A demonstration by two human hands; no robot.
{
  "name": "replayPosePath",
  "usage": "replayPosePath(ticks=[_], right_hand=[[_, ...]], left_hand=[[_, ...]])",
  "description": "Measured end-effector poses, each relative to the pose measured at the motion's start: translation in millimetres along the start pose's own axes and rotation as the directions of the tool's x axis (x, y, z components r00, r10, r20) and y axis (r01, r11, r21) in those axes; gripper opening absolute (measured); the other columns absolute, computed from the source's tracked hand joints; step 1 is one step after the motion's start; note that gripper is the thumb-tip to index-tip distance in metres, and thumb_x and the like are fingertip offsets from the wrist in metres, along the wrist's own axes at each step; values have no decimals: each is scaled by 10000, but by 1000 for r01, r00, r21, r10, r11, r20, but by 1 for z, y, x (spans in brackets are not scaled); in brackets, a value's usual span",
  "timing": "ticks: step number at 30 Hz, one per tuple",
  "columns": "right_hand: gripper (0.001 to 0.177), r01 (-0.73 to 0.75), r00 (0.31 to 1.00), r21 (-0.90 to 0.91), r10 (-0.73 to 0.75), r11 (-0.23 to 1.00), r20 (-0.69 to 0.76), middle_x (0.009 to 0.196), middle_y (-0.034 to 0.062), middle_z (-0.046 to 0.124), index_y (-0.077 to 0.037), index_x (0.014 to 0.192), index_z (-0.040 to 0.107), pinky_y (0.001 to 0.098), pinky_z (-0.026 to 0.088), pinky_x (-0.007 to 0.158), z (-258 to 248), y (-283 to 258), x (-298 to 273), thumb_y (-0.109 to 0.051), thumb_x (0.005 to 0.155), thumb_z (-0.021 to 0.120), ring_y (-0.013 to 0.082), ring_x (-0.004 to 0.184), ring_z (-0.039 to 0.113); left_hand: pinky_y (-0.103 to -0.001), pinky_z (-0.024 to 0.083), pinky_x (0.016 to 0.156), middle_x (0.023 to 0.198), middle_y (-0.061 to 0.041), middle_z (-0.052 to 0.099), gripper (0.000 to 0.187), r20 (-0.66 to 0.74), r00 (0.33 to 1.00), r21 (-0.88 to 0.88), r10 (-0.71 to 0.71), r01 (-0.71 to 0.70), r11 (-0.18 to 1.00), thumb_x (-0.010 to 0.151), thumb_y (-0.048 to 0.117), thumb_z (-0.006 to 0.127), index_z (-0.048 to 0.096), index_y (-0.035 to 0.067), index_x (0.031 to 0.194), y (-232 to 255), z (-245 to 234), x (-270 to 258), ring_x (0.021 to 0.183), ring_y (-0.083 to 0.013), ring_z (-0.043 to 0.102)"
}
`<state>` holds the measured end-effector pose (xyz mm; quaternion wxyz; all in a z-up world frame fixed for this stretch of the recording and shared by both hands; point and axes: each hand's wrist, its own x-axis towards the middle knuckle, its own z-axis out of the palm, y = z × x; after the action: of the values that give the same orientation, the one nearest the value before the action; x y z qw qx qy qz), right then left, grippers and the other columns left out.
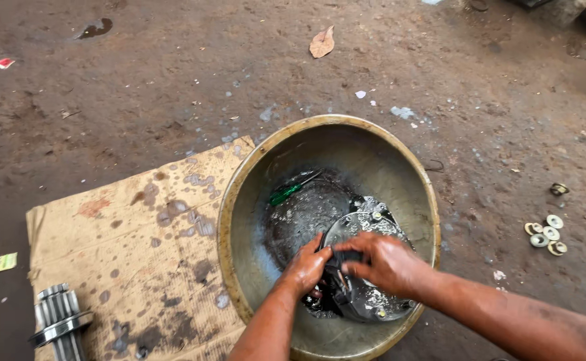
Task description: The person cleans greasy mechanical components by hand in a basin of fluid, scrubbing several gears and a housing unit before setting them on a cardboard sheet.
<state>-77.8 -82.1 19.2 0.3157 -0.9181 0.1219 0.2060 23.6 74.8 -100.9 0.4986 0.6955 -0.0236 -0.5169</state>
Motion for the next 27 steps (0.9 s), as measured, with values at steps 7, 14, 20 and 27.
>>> replayPosePath(ticks=[7, 14, 20, 27], right_hand=[[309, 333, 927, -217, -277, 917, 254, 1121, 62, 689, -159, 1088, 632, 474, 509, 921, 1, -10, -19, -325, 858, 754, 316, 1102, 659], [320, 40, 998, -216, -30, 976, 49, 1145, 47, 688, -209, 1164, 607, 467, 533, 939, 11, 22, 5, -344, 886, 688, 287, 1079, 679], [332, -97, 987, -370, 42, 924, -154, 1113, 74, 735, -173, 1135, 670, 429, 581, 921, -36, 132, 9, -347, 852, 660, 271, 1003, 741], [642, -492, 828, 438, 559, 752, -29, 1153, 135, 722, -119, 1338, 629, 472, 645, 778, -9, 166, 35, -586, 923, 480, 271, 962, 729]], left_hand=[[-424, 561, 504, 1140, -176, 746, 922, 19, 999, 21, -32, 32, 999, 851, 530, 708, 277, 284, 1628, 10, -5, -5, 700, -258, 666], [-401, 584, 502, 1158, -148, 722, 905, -6, 1000, 0, -22, 22, 1000, 843, 562, 678, 312, 265, 1616, 7, -3, -9, 708, -233, 680], [-421, 594, 526, 1208, -167, 721, 947, 11, 999, -12, -36, 36, 999, 821, 570, 705, 296, 256, 1616, 11, -4, -13, 762, -263, 701], [-472, 634, 560, 1192, -186, 690, 882, -106, 993, 1, -61, 62, 998, 794, 603, 725, 388, 161, 1478, 14, 1, -11, 778, -311, 751]])
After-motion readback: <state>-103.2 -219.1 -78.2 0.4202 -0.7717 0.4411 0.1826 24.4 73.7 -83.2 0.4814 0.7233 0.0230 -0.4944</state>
